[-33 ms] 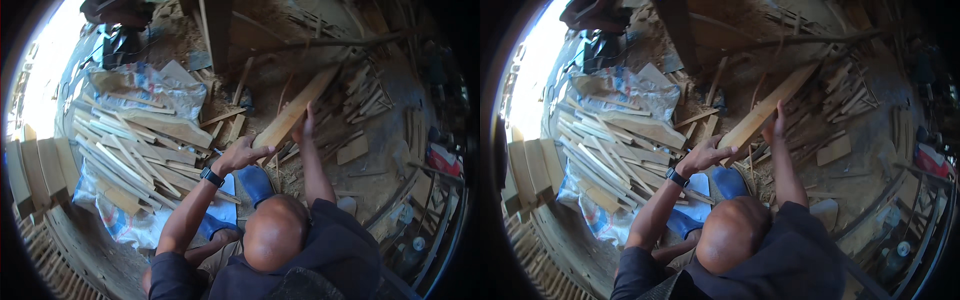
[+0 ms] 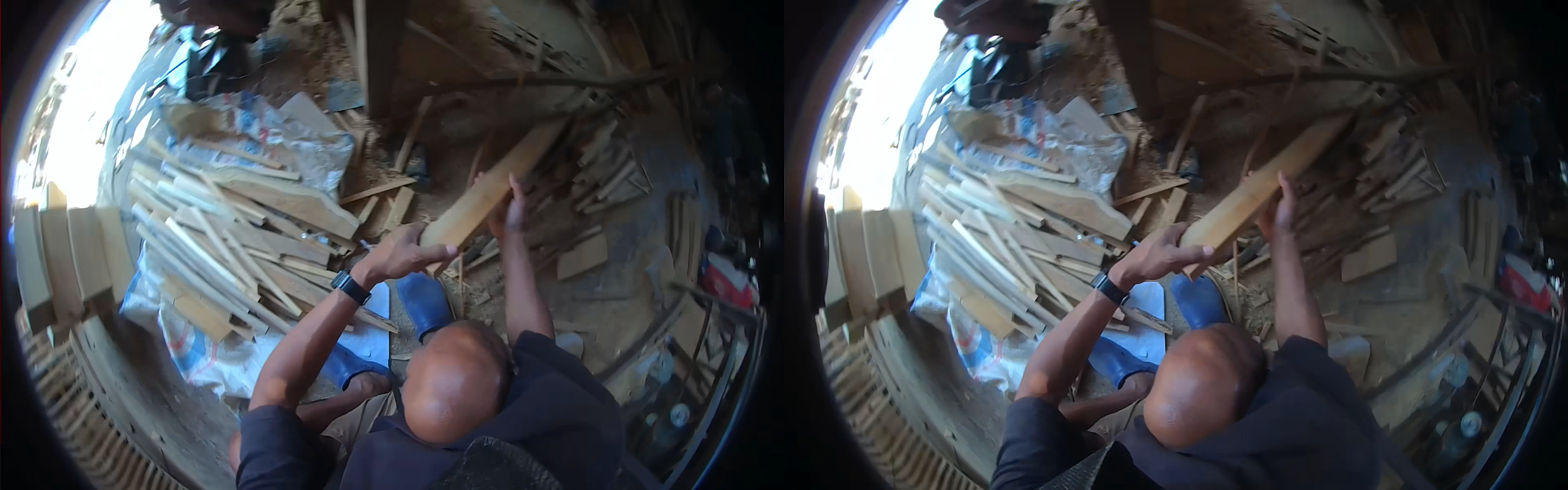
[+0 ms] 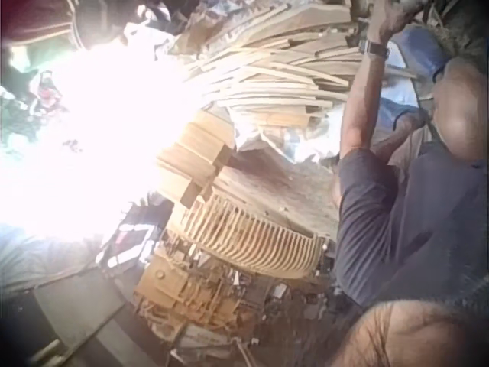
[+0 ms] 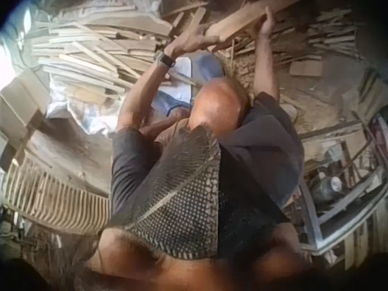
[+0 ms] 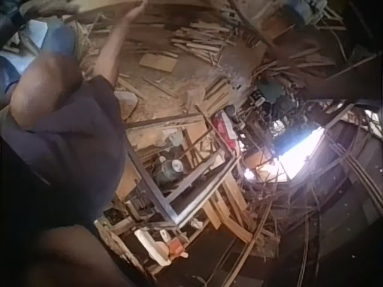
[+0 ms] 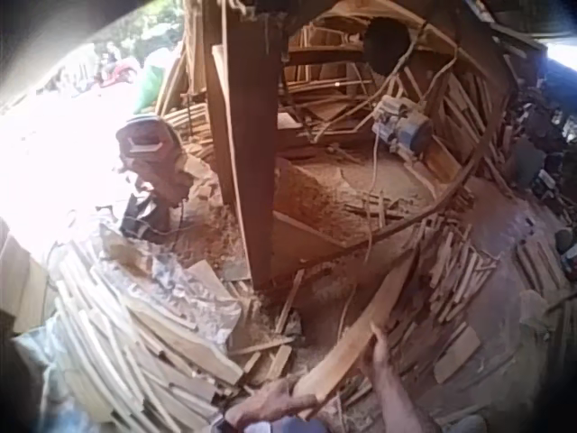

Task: The person sorts through wooden slats and scraps on a workshop floor, picking up and moving pieces to a pile.

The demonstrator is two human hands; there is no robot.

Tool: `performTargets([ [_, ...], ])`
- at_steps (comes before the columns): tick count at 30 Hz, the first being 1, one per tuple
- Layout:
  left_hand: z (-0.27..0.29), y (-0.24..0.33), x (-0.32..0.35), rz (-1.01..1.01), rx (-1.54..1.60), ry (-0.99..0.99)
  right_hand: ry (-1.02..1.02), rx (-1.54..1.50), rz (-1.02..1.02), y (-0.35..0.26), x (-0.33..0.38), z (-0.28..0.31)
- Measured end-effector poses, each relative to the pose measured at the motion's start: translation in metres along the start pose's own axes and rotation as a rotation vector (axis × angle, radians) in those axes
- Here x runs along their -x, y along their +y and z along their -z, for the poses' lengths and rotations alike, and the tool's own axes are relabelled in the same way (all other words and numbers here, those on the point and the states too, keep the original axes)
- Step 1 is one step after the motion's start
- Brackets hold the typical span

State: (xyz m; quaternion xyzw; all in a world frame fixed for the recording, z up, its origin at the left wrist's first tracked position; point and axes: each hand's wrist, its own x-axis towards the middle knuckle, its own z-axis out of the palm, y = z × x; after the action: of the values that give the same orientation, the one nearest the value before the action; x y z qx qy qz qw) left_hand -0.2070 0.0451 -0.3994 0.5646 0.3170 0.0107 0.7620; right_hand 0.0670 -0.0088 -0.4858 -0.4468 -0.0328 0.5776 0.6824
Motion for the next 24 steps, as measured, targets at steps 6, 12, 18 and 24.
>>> performTargets([
  [6, 0.054, 0.018, 0.093, 0.139, -0.688, -0.051, -0.233, 0.003, -0.126, 0.063, 0.062, -0.032],
  [12, 0.059, -0.081, 0.193, 0.021, -0.757, 0.334, -0.431, 0.21, -0.345, 0.165, 0.123, -0.056],
  [18, 0.023, -0.107, 0.289, 0.319, -0.607, 0.563, -1.209, 1.172, -0.466, 0.149, 0.11, -0.099],
  [24, -0.027, -0.161, 0.381, 0.475, -0.373, 0.788, -1.122, 1.405, -0.533, 0.155, 0.107, -0.12],
])
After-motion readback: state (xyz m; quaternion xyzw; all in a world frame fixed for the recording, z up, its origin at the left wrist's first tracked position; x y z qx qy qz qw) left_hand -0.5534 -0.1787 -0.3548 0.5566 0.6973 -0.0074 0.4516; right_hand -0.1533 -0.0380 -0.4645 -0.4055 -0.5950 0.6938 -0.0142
